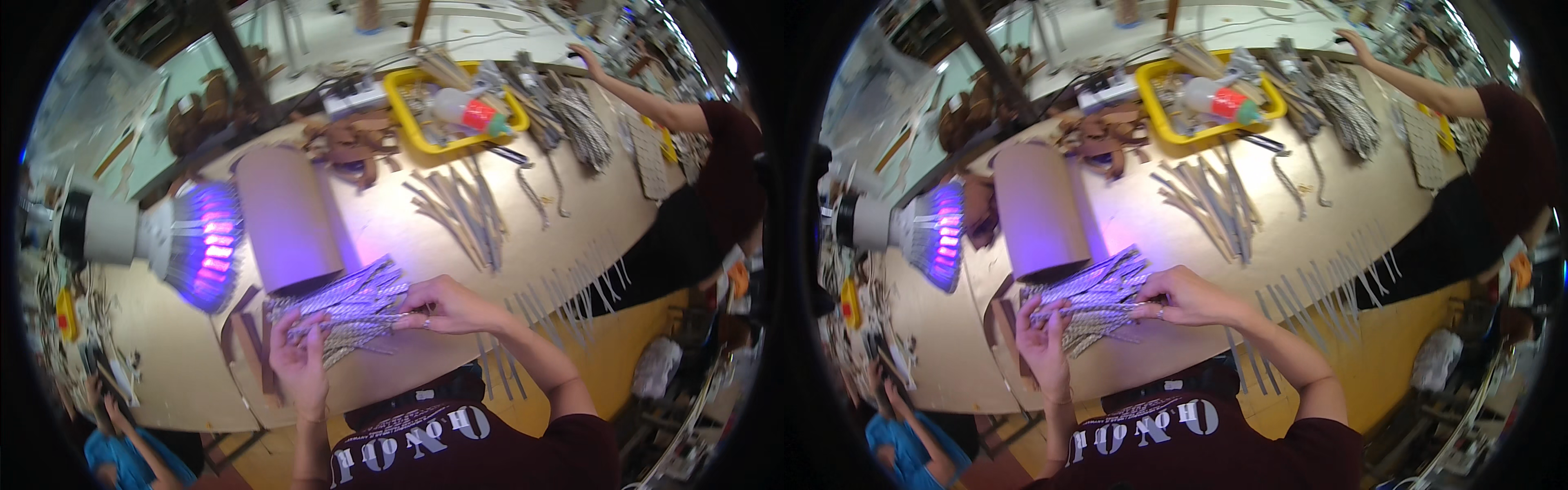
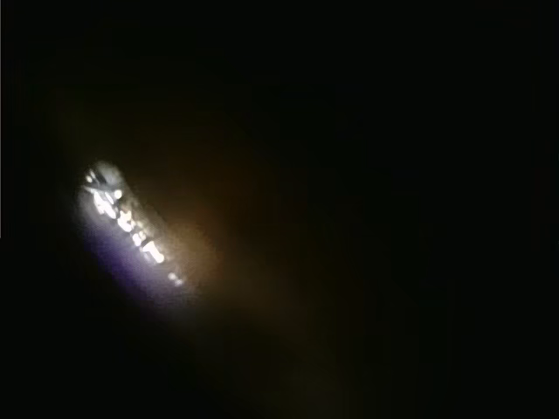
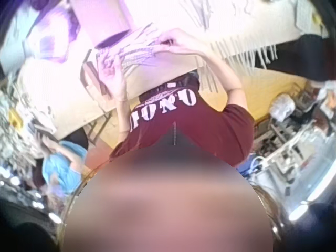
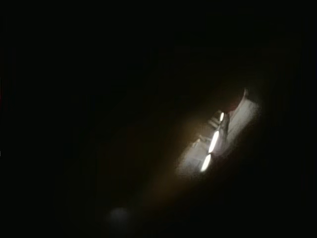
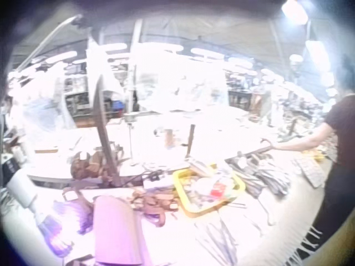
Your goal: The person assembles braided straps by hand, repeatedly picking up braided cords and flat strips, aligning them, and stacking the finished units on the table. The person also handles brown leather pieces and organizes materials on the workbench.
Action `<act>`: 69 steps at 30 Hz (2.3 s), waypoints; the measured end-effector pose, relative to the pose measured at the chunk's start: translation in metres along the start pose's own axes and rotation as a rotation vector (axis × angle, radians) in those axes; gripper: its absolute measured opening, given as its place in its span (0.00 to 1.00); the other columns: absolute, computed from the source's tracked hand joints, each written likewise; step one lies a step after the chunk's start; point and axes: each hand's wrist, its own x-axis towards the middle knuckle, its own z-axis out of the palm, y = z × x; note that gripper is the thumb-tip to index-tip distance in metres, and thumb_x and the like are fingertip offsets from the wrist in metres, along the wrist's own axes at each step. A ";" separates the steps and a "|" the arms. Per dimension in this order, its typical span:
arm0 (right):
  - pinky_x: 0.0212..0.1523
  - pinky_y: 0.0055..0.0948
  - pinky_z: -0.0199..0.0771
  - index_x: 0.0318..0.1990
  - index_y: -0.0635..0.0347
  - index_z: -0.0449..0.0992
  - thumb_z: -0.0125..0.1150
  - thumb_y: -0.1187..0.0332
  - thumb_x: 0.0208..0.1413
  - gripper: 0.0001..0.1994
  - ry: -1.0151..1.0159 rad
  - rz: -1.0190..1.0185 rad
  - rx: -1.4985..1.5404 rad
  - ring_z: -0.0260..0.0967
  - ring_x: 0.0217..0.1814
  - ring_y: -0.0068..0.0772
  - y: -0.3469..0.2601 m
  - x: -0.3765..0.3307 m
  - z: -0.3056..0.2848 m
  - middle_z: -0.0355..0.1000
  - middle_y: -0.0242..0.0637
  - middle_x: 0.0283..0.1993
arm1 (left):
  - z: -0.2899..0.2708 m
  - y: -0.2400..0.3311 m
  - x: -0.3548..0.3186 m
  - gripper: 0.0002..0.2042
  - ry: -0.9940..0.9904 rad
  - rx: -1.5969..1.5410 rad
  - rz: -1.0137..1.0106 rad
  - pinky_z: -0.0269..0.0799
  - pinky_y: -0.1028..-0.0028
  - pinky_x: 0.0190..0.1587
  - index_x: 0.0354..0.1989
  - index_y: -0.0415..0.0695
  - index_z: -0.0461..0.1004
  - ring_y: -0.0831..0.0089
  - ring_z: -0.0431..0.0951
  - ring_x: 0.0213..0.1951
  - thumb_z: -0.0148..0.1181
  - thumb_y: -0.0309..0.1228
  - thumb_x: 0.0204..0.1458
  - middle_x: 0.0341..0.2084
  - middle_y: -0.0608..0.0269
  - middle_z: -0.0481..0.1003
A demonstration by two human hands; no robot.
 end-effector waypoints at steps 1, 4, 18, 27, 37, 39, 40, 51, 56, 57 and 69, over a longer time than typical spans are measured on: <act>0.31 0.29 0.67 0.36 0.61 0.82 0.68 0.63 0.54 0.10 0.027 0.053 -0.069 0.67 0.28 0.29 -0.001 -0.003 -0.003 0.74 0.36 0.28 | 0.003 0.001 -0.003 0.16 -0.029 0.025 0.018 0.77 0.69 0.51 0.55 0.36 0.63 0.61 0.78 0.49 0.54 0.18 0.58 0.44 0.47 0.76; 0.31 0.29 0.68 0.37 0.60 0.83 0.68 0.67 0.53 0.08 0.173 0.123 -0.153 0.69 0.28 0.29 -0.006 -0.017 -0.017 0.76 0.35 0.29 | 0.014 0.001 -0.015 0.16 -0.115 0.048 0.042 0.73 0.65 0.58 0.54 0.37 0.65 0.59 0.75 0.54 0.54 0.17 0.58 0.47 0.45 0.75; 0.43 0.32 0.66 0.37 0.61 0.83 0.68 0.58 0.53 0.14 1.132 0.485 -0.674 0.70 0.38 0.35 0.090 -0.106 -0.131 0.74 0.38 0.34 | -0.007 -0.015 0.006 0.54 -0.628 1.363 0.417 0.42 0.47 0.69 0.66 0.42 0.58 0.46 0.48 0.70 0.76 0.54 0.28 0.68 0.42 0.52; 0.50 0.37 0.58 0.42 0.59 0.81 0.66 0.54 0.52 0.18 1.085 0.617 -0.893 0.70 0.45 0.40 0.111 -0.104 -0.132 0.75 0.38 0.37 | 0.003 -0.009 0.019 0.53 -0.470 1.500 0.390 0.47 0.48 0.67 0.66 0.42 0.56 0.47 0.58 0.63 0.76 0.52 0.30 0.61 0.44 0.59; 0.49 0.38 0.58 0.47 0.57 0.78 0.64 0.62 0.55 0.15 1.049 0.661 -0.692 0.72 0.40 0.41 0.111 -0.126 -0.158 0.77 0.39 0.35 | 0.003 -0.015 0.024 0.45 -0.461 1.470 0.312 0.54 0.48 0.61 0.61 0.37 0.60 0.47 0.62 0.57 0.74 0.46 0.34 0.52 0.44 0.64; 0.48 0.35 0.61 0.46 0.58 0.77 0.64 0.65 0.56 0.13 1.069 0.602 -0.781 0.73 0.39 0.37 0.112 -0.129 -0.162 0.77 0.39 0.34 | 0.003 -0.014 0.026 0.41 -0.469 1.386 0.217 0.57 0.50 0.59 0.59 0.38 0.63 0.46 0.63 0.55 0.73 0.43 0.34 0.51 0.44 0.64; 0.48 0.34 0.62 0.46 0.59 0.77 0.63 0.66 0.56 0.12 1.074 0.569 -0.827 0.73 0.39 0.36 0.114 -0.131 -0.165 0.77 0.39 0.34 | 0.003 -0.014 0.026 0.39 -0.463 1.319 0.161 0.59 0.51 0.58 0.57 0.38 0.64 0.46 0.63 0.55 0.72 0.42 0.34 0.50 0.44 0.64; 0.48 0.36 0.63 0.47 0.60 0.77 0.61 0.59 0.59 0.15 1.104 0.598 -0.596 0.71 0.40 0.34 0.132 -0.140 -0.201 0.75 0.39 0.37 | 0.016 -0.010 0.024 0.49 -0.464 1.483 0.328 0.59 0.51 0.60 0.63 0.38 0.58 0.42 0.61 0.57 0.71 0.45 0.29 0.56 0.41 0.61; 0.52 0.41 0.56 0.50 0.58 0.78 0.61 0.41 0.53 0.29 1.010 0.729 -0.717 0.69 0.47 0.38 0.125 -0.140 -0.186 0.72 0.39 0.40 | 0.019 0.000 0.033 0.52 -0.467 1.622 0.194 0.55 0.51 0.62 0.63 0.38 0.58 0.40 0.61 0.57 0.71 0.48 0.24 0.57 0.39 0.59; 0.53 0.41 0.56 0.49 0.58 0.77 0.62 0.42 0.52 0.28 0.983 0.718 -0.788 0.69 0.47 0.38 0.124 -0.141 -0.182 0.72 0.39 0.41 | 0.020 0.002 0.035 0.52 -0.470 1.641 0.180 0.55 0.51 0.62 0.63 0.39 0.58 0.40 0.61 0.57 0.71 0.49 0.24 0.57 0.39 0.59; 0.45 0.29 0.62 0.37 0.59 0.72 0.56 0.57 0.64 0.14 0.836 0.371 0.182 0.63 0.37 0.23 0.129 -0.168 -0.190 0.68 0.27 0.32 | 0.012 -0.019 0.024 0.41 -0.497 1.527 0.453 0.56 0.53 0.60 0.52 0.37 0.66 0.45 0.62 0.56 0.69 0.49 0.28 0.50 0.41 0.63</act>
